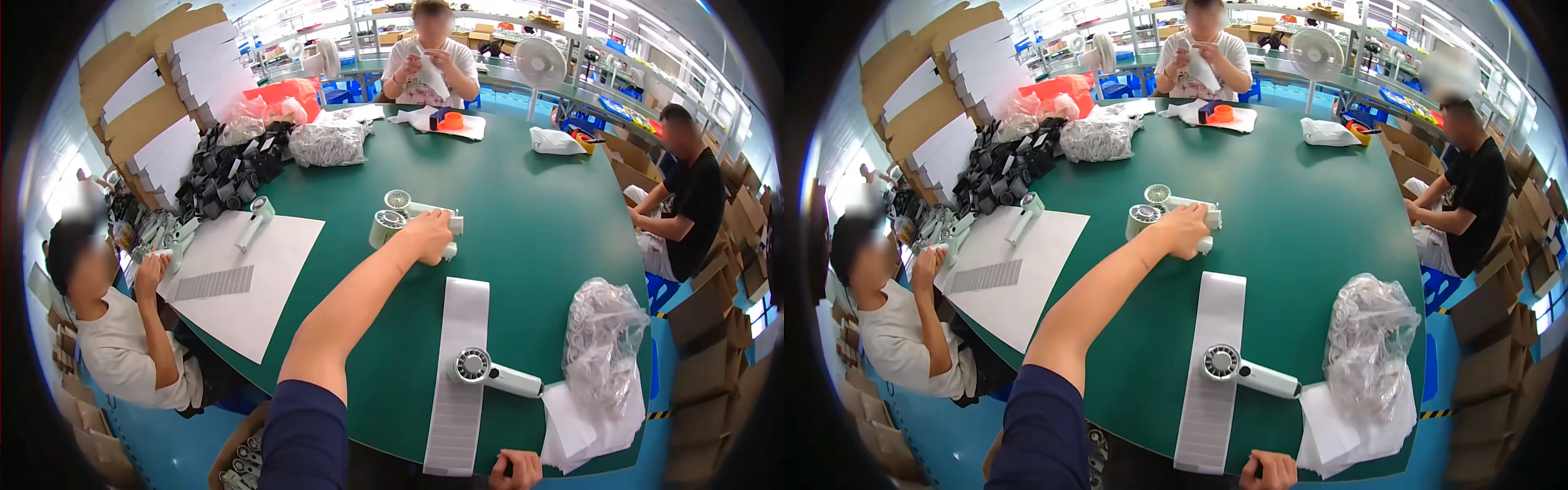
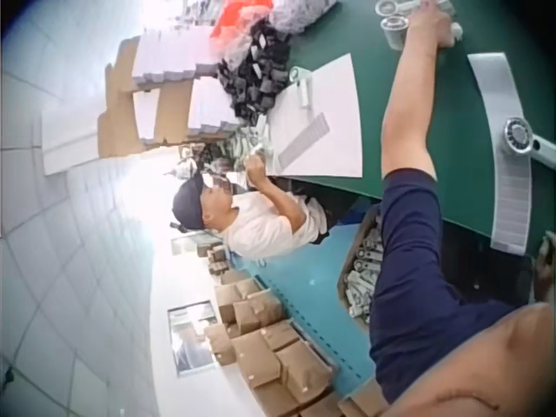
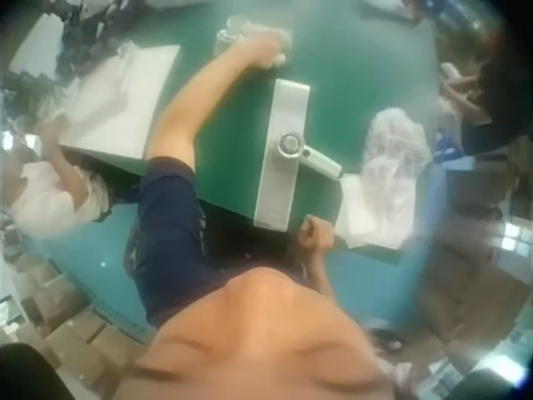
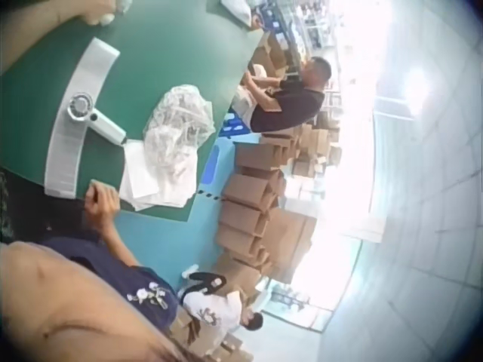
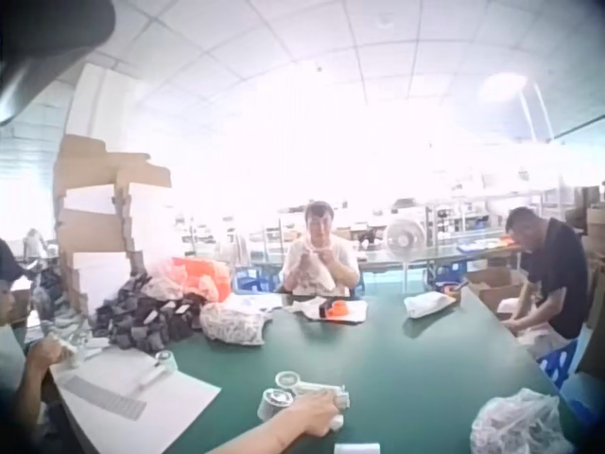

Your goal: Apply small adhesive labels to the base of portable hand-held fans at an assembly line.

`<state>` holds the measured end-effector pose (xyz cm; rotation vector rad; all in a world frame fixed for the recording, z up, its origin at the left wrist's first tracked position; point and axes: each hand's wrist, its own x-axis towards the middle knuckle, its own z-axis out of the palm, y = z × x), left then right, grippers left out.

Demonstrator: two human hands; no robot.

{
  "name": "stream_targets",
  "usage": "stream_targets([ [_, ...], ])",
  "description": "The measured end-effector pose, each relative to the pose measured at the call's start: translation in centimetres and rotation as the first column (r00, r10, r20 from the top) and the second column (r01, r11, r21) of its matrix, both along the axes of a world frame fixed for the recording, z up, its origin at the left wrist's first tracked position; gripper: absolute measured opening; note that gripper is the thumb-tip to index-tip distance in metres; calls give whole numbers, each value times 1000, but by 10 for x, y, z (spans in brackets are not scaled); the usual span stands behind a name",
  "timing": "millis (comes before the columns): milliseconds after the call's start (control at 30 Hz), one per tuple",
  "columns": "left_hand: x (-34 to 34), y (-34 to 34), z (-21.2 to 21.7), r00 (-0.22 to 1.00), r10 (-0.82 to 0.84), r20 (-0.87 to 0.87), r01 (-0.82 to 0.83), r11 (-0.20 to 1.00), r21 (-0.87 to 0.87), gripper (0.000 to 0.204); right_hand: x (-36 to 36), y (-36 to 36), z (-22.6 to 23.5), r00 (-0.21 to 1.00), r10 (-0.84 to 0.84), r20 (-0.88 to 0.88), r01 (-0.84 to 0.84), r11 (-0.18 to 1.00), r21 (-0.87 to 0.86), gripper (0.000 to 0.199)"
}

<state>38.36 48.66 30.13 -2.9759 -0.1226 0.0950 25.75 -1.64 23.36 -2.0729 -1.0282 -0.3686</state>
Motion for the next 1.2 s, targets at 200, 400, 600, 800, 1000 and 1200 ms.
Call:
stream_targets([
  [200, 29, 30, -5, 993, 118, -2, -117, 991, 60, 42, 3, 7, 1, 999, -5, 48, 3, 1000, 25, 9],
  [400, 64, 58, -9, 973, 230, 5, -229, 970, 79, 41, 0, 6, -8, 990, -99, 105, 100, 995, -6, 10],
  [600, 80, 62, -38, 885, 449, 125, -438, 893, -102, 80, -9, 10, -10, 980, -194, 53, 195, 981, -18, 14],
  [800, 79, 47, -49, 904, 372, 210, -355, 927, -119, 78, -1, 2, -9, 990, -130, 57, 135, 985, -109, 18],
  [1000, -15, -3, -5, 764, 206, 611, 32, 934, -355, 64, -4, -3, -3, 989, -12, 148, 32, 990, -134, 21],
  [1200, -313, -125, -54, 192, 463, 865, -50, 885, -462, 31, 3, -1, -16, 997, 6, 79, 1, 996, -89, 22],
])
